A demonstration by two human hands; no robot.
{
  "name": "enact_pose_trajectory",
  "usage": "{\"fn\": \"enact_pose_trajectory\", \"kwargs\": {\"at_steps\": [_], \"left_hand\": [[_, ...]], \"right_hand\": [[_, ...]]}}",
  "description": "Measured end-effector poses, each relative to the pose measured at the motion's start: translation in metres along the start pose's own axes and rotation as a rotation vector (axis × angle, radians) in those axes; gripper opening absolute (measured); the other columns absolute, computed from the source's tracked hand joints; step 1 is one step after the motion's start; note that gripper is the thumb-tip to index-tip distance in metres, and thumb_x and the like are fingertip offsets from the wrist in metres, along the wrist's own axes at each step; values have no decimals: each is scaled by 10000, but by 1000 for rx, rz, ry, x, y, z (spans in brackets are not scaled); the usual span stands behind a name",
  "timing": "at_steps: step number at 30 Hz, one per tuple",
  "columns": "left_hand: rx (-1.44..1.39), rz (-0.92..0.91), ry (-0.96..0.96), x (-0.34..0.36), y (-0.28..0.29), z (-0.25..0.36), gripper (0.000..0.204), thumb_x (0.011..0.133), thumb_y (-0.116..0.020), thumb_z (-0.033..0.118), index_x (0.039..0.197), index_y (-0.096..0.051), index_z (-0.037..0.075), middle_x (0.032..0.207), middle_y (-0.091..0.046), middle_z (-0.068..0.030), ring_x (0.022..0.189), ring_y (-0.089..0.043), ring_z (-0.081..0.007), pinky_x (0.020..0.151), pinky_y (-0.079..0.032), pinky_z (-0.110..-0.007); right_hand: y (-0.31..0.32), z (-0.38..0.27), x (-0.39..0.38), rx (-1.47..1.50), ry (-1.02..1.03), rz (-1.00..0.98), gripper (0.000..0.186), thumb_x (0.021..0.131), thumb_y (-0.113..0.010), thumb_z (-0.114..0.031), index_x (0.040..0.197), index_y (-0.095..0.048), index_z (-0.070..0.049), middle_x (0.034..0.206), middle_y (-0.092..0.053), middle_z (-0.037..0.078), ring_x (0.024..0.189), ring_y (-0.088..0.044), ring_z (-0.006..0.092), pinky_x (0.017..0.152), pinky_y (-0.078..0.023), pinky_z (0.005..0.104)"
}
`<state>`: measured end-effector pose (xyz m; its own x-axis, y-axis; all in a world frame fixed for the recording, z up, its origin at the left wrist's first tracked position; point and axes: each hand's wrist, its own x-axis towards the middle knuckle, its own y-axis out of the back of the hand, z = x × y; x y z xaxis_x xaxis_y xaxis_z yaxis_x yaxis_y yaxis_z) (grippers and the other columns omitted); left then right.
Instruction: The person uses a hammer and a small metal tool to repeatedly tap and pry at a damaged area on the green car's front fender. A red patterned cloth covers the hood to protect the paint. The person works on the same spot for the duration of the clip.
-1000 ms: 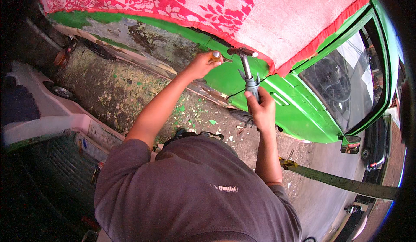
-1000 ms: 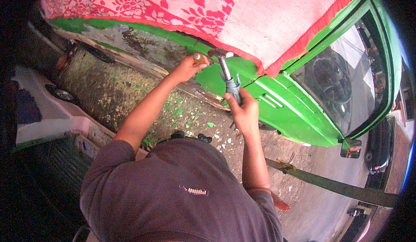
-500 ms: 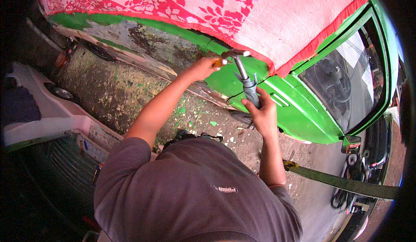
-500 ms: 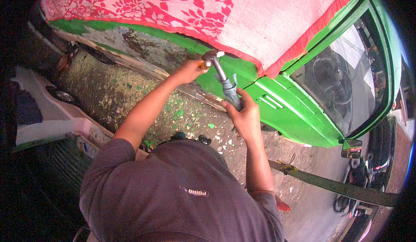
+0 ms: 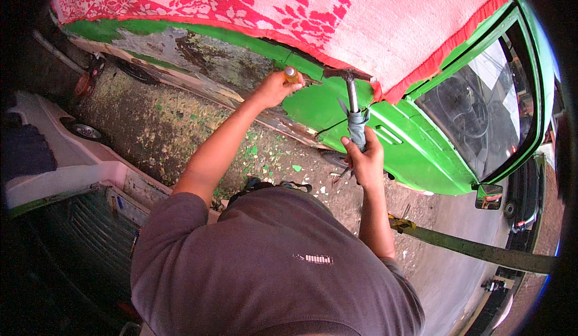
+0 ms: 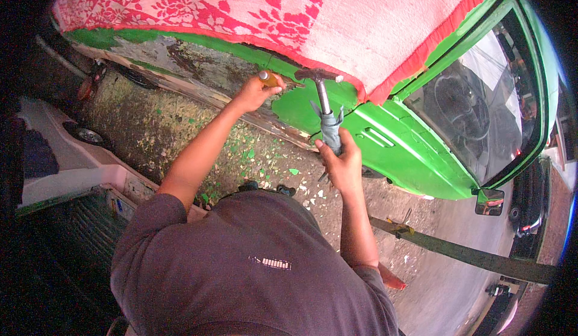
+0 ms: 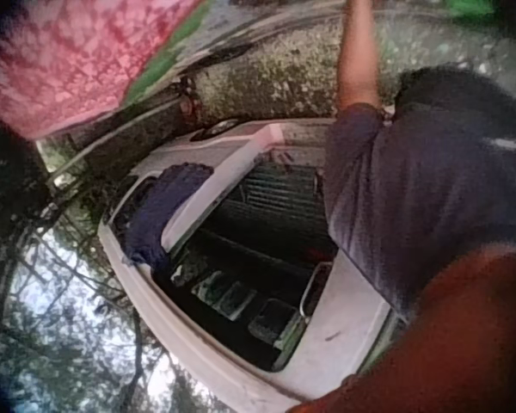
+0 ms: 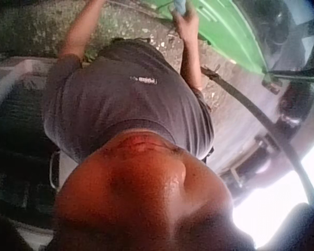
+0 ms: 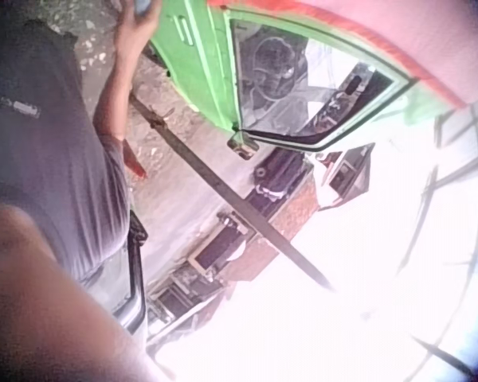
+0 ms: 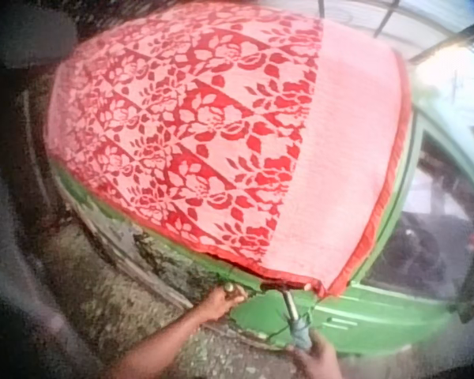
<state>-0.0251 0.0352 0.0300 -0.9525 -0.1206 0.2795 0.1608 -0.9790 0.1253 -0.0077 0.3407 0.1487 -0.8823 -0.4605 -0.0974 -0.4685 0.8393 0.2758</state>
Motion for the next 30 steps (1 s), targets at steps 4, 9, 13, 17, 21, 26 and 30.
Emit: {"fn": "enact_pose_trajectory", "kwargs": {"at_steps": [4,9,13,17,21,26,30], "left_hand": [[-5,40,-13,-3,-2,-12,86,943,-627,57,1023,-603,39,1022,-659,-44,1031,-608,-154,915,-493,-344],[-54,67,-48,-5,0,-17,78,936,-639,59,1000,-604,32,968,-654,-34,959,-610,-132,863,-496,-322],[-44,62,-94,-3,-5,-15,82,935,-645,80,994,-613,31,926,-656,-31,910,-615,-121,831,-502,-316],[8,64,-98,-4,-2,-14,95,929,-658,97,991,-621,35,913,-663,-37,895,-621,-123,822,-511,-323],[11,76,-101,-7,-3,-10,110,917,-672,97,996,-625,37,908,-670,-43,887,-627,-125,808,-514,-322],[73,107,-16,-9,-4,2,150,896,-693,90,1017,-626,33,925,-675,-44,891,-624,-117,802,-515,-318],[10,94,-31,-6,2,-33,201,891,-691,59,1083,-632,44,985,-667,-26,916,-598,-98,808,-497,-290]], "right_hand": [[-2,7,-2,-12,10,26,354,848,-770,-132,1120,-599,15,768,-600,11,591,-497,76,519,-408,255],[-8,11,-1,-4,-6,19,370,840,-778,-135,1128,-607,21,788,-614,22,644,-499,78,563,-414,258],[-13,13,1,-59,29,30,349,832,-783,-149,1084,-624,33,803,-628,40,676,-518,99,605,-439,276],[-14,11,2,-136,118,32,332,802,-789,-139,1032,-643,50,830,-659,64,708,-547,139,662,-464,302],[-16,20,5,-109,164,44,306,765,-771,-114,1026,-681,17,1149,-655,142,1040,-584,229,918,-444,375],[-11,5,3,-520,387,59,320,651,-769,-138,971,-765,-125,1630,-219,59,1487,63,465,1096,26,733],[-23,2,-2,-615,401,93,320,637,-776,-154,956,-771,-125,1639,-192,51,1486,60,472,1080,26,752]]}}
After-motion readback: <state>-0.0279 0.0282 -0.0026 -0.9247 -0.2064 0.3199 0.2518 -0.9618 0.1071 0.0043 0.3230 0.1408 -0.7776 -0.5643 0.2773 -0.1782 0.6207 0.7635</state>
